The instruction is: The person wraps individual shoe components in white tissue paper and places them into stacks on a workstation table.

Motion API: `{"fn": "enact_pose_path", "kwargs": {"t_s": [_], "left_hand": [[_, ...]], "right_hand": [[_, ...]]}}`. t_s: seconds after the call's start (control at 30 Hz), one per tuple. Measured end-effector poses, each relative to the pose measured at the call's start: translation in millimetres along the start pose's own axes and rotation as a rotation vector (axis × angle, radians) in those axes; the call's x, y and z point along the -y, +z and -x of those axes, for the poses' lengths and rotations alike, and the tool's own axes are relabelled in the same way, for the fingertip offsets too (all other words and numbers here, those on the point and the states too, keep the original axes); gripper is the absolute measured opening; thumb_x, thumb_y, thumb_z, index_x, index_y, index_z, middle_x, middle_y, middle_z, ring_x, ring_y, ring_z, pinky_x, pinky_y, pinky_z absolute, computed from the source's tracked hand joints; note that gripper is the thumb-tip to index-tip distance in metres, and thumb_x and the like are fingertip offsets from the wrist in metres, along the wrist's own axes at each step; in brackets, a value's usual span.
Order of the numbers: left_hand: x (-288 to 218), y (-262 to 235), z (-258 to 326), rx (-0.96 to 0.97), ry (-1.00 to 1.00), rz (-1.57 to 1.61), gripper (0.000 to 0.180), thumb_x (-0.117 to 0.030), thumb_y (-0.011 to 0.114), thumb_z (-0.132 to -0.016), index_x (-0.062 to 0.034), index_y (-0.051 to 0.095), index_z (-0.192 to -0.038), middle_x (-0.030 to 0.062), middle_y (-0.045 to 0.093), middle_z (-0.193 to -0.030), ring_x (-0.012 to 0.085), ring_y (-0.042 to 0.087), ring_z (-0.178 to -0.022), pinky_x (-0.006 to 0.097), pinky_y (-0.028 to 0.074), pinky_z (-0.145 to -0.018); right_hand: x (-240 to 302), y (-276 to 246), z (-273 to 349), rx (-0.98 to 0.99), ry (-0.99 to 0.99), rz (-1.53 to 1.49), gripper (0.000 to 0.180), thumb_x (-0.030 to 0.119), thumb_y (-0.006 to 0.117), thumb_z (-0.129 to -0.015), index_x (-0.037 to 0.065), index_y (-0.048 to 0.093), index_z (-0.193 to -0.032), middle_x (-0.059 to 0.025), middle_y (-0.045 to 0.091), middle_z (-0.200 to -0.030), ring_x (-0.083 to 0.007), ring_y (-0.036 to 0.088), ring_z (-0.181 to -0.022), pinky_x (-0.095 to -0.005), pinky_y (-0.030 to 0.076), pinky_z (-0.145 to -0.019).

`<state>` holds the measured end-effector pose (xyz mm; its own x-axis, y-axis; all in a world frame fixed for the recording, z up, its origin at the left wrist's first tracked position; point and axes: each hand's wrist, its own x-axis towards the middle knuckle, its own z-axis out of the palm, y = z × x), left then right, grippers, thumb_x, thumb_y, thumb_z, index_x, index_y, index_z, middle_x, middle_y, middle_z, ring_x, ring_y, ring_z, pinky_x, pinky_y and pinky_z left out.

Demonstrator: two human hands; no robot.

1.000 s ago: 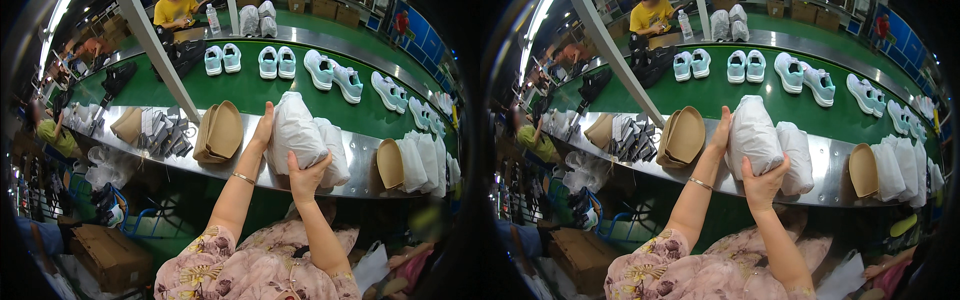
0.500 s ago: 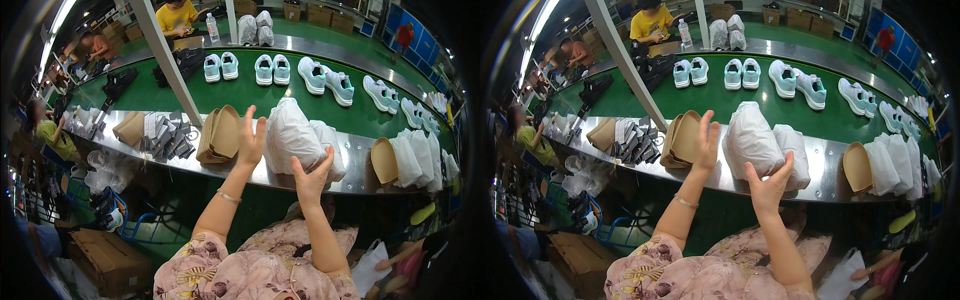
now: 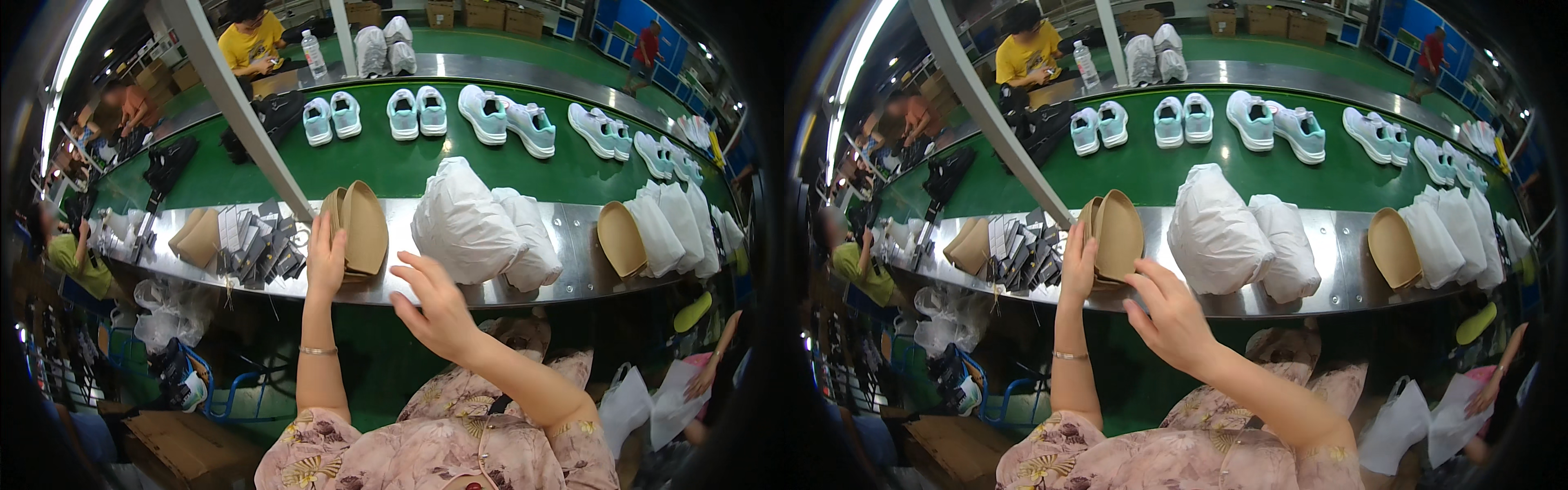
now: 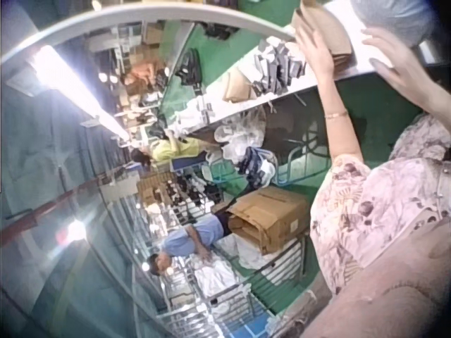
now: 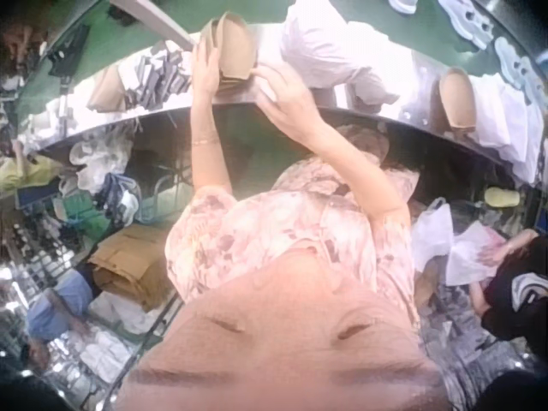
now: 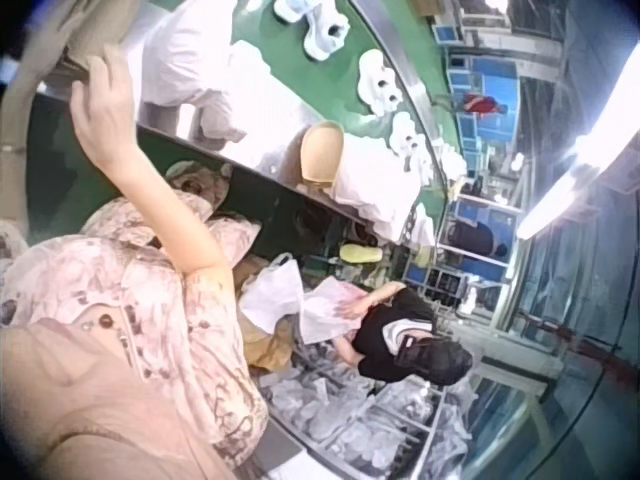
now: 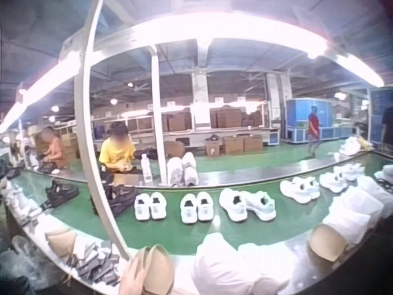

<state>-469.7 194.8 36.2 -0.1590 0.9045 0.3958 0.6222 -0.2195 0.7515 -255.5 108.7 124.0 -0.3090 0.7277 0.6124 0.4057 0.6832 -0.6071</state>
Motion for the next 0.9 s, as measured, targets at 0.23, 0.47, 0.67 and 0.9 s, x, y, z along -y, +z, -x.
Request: {"fn": "enact_pose_path", "kwargs": {"t_s": [0.23, 0.47, 0.67, 0.9], "left_hand": [[-43.0, 15.1, 36.4, -0.072, 0.179, -0.194, 0.049, -0.022, 0.049, -0.089, -0.0007, 0.041, -0.132, 0.0244, 0.032, -0.139, 0.0380, 0.035, -0.126, 0.042, 0.030, -0.101], [-31.0, 17.0, 30.0, -0.082, 0.053, -0.167, 0.047, -0.024, 0.038, -0.095, 0.0060, 0.038, -0.131, 0.0284, 0.030, -0.139, 0.0405, 0.032, -0.127, 0.040, 0.027, -0.104], [-4.6, -1.3, 18.2, 0.046, 0.065, 0.157, 0.051, -0.033, 0.033, -0.098, 0.0045, 0.039, -0.131, 0.0253, 0.031, -0.139, 0.0342, 0.029, -0.131, 0.036, 0.021, -0.107], [-78.7, -2.5, 33.7, -0.341, -0.029, 0.141, 0.045, -0.025, 0.037, -0.098, 0.0116, 0.041, -0.123, 0.0199, 0.048, -0.123, 0.0266, 0.047, -0.111, 0.035, 0.035, -0.097]], "right_hand": [[-80.7, 87.7, -21.2, 0.084, 0.835, -0.932, 0.038, 0.034, 0.046, -0.093, 0.001, 0.048, -0.113, -0.0105, 0.055, -0.102, -0.0176, 0.055, -0.091, -0.0295, 0.046, -0.078], [-76.7, 104.3, -39.3, -0.153, 0.491, -0.314, 0.028, 0.016, 0.046, -0.091, -0.003, 0.047, -0.070, -0.0244, 0.052, -0.065, -0.0363, 0.055, -0.062, -0.0423, 0.041, -0.056], [-16.2, 35.4, -24.4, -0.199, 0.136, -0.289, 0.018, 0.006, 0.049, -0.090, -0.003, 0.050, -0.105, -0.0216, 0.060, -0.082, -0.0361, 0.060, -0.076, -0.0367, 0.047, -0.065], [16.7, -91.6, 6.8, -0.402, 0.461, -0.934, 0.025, 0.016, 0.046, -0.095, -0.001, 0.050, -0.113, -0.0050, 0.059, -0.095, -0.0079, 0.053, -0.088, -0.0219, 0.042, -0.079]]}}
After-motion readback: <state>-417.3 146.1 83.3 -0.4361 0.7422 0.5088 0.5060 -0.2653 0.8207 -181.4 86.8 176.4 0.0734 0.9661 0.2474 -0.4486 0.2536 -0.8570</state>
